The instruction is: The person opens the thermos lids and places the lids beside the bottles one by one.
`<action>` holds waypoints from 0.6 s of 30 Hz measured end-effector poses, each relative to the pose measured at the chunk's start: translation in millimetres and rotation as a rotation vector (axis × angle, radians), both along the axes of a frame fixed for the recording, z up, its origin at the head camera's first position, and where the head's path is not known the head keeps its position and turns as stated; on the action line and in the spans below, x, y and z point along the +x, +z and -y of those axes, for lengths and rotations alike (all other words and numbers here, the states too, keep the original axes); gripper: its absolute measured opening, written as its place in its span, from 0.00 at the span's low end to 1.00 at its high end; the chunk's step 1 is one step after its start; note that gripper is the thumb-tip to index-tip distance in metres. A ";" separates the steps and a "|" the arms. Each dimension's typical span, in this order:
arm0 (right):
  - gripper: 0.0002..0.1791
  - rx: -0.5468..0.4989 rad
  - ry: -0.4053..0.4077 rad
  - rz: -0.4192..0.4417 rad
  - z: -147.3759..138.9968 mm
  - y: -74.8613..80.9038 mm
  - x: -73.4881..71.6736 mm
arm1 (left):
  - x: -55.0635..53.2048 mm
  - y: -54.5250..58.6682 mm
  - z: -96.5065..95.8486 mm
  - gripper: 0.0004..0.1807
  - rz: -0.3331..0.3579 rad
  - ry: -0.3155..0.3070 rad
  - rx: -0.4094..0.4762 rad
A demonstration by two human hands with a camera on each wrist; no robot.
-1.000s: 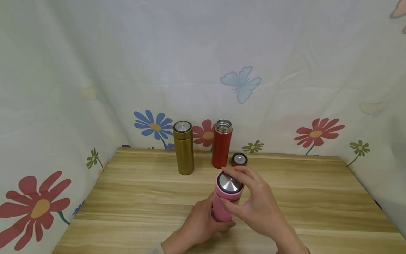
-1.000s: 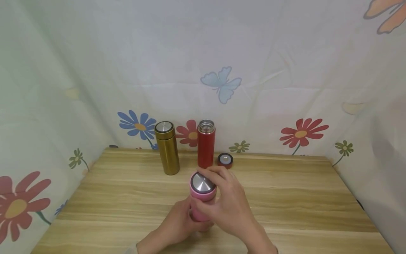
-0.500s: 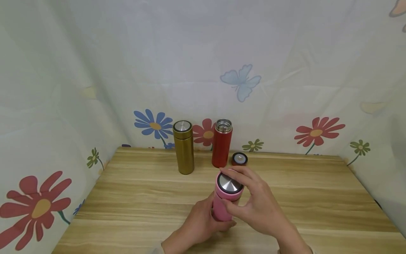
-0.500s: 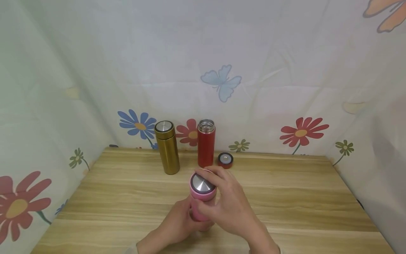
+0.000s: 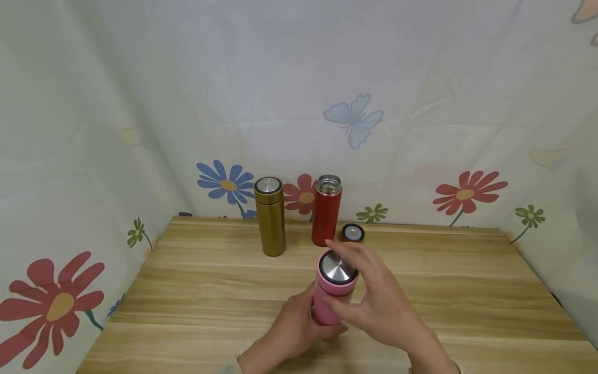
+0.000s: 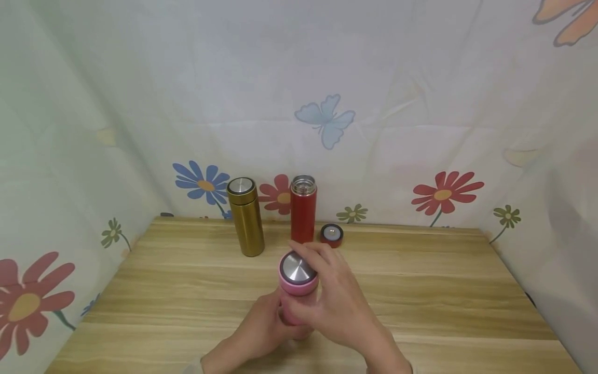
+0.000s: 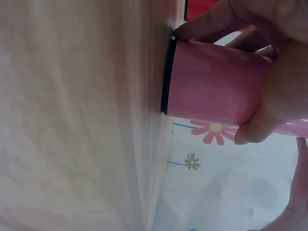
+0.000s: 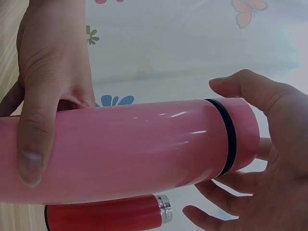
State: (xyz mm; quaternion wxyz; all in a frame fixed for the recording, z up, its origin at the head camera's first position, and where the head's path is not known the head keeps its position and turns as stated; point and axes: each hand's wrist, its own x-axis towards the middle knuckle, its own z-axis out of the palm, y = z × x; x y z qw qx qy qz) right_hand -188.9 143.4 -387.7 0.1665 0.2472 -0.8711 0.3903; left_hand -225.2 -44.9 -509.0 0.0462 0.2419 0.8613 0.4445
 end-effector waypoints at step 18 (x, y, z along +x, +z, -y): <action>0.48 0.094 -0.369 -0.146 23.5 -0.6 8.9 | -0.7 4.0 -0.6 0.44 0.067 0.004 -0.028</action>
